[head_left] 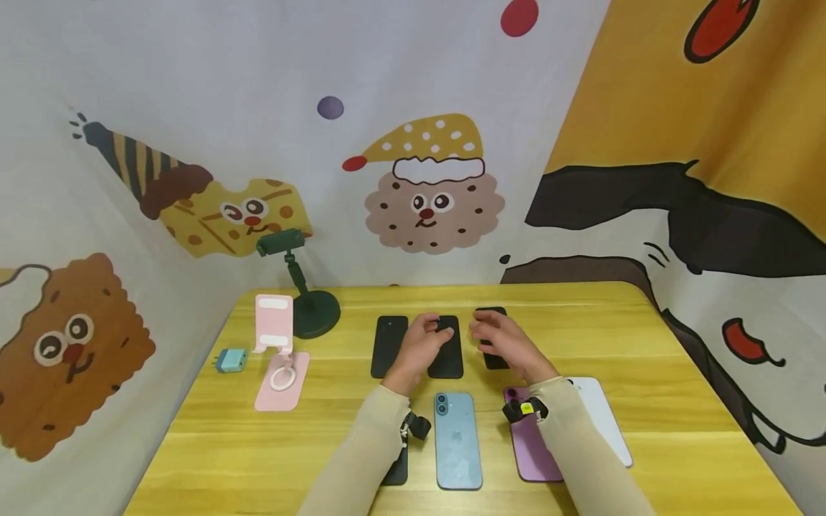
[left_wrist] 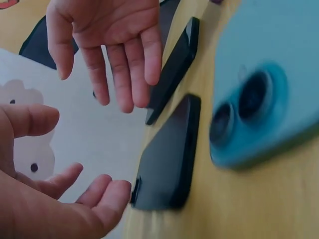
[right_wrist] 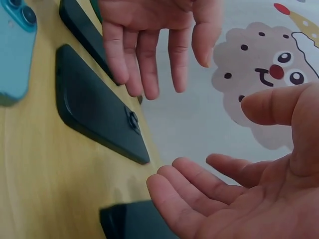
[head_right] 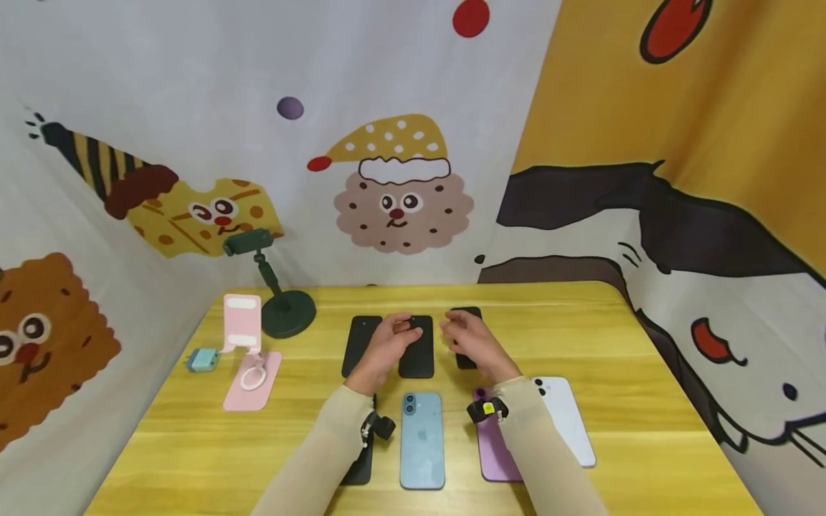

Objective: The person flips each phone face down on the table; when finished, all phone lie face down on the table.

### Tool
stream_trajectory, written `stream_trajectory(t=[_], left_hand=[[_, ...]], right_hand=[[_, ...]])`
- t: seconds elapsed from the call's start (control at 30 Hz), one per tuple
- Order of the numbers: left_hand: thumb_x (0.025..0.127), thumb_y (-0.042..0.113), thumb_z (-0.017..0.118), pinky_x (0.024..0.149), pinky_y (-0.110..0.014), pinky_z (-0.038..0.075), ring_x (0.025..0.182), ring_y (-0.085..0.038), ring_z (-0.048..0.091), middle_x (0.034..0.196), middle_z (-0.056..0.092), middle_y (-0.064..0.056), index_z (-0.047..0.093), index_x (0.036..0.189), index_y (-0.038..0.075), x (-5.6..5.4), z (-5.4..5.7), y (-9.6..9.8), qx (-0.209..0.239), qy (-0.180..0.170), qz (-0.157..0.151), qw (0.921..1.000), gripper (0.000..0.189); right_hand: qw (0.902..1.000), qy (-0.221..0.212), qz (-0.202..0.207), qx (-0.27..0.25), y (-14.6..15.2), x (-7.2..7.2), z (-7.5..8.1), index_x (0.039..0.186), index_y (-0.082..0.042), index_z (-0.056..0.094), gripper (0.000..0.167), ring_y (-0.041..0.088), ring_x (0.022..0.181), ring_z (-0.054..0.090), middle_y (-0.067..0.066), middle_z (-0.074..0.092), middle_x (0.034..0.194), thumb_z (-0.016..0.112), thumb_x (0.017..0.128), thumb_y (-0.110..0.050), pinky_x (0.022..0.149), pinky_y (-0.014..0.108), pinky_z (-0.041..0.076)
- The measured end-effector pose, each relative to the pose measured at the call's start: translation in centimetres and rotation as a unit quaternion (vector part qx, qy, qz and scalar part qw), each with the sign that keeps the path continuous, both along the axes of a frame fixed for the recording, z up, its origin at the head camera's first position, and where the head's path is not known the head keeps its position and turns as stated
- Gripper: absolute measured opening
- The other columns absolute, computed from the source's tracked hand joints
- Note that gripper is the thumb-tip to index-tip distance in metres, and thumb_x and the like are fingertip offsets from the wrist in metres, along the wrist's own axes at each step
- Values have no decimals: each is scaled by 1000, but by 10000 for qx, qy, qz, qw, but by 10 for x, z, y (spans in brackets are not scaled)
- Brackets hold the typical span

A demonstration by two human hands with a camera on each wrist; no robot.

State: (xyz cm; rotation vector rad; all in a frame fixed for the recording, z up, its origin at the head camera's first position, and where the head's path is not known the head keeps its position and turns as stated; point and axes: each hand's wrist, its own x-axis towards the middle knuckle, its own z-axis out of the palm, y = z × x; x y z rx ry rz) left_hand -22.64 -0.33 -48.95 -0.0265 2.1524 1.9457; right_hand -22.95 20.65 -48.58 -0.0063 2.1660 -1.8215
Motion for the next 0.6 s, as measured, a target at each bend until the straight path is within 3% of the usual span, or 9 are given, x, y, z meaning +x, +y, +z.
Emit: stream_trajectory(t=[0.23, 0.4, 0.6], left_hand=[[101, 24, 71, 114, -53, 49, 139, -35, 53, 153, 52, -21, 51, 152, 9, -5, 3, 19, 266, 71, -203, 9994, 58], [101, 21, 70, 111, -52, 51, 135, -36, 56, 150, 53, -23, 47, 155, 5, -8, 1, 33, 211, 111, -400, 9989, 61], [101, 25, 72, 113, -54, 49, 136, -36, 57, 153, 53, -23, 45, 158, 7, -9, -4, 49, 184, -133, -670, 9975, 66]], right_hand=[[9995, 201, -199, 115, 13, -2, 2, 159, 2, 38, 61, 46, 146, 47, 27, 44, 161, 56, 110, -30, 118, 60, 44], [9983, 324, -405, 258, 24, 0, 1, 159, 3, 38, 59, 46, 145, 47, 29, 45, 159, 55, 111, -27, 118, 60, 44], [9953, 513, -717, 411, 40, 1, -3, 157, 4, 40, 58, 45, 145, 47, 29, 48, 155, 56, 111, -28, 119, 60, 43]])
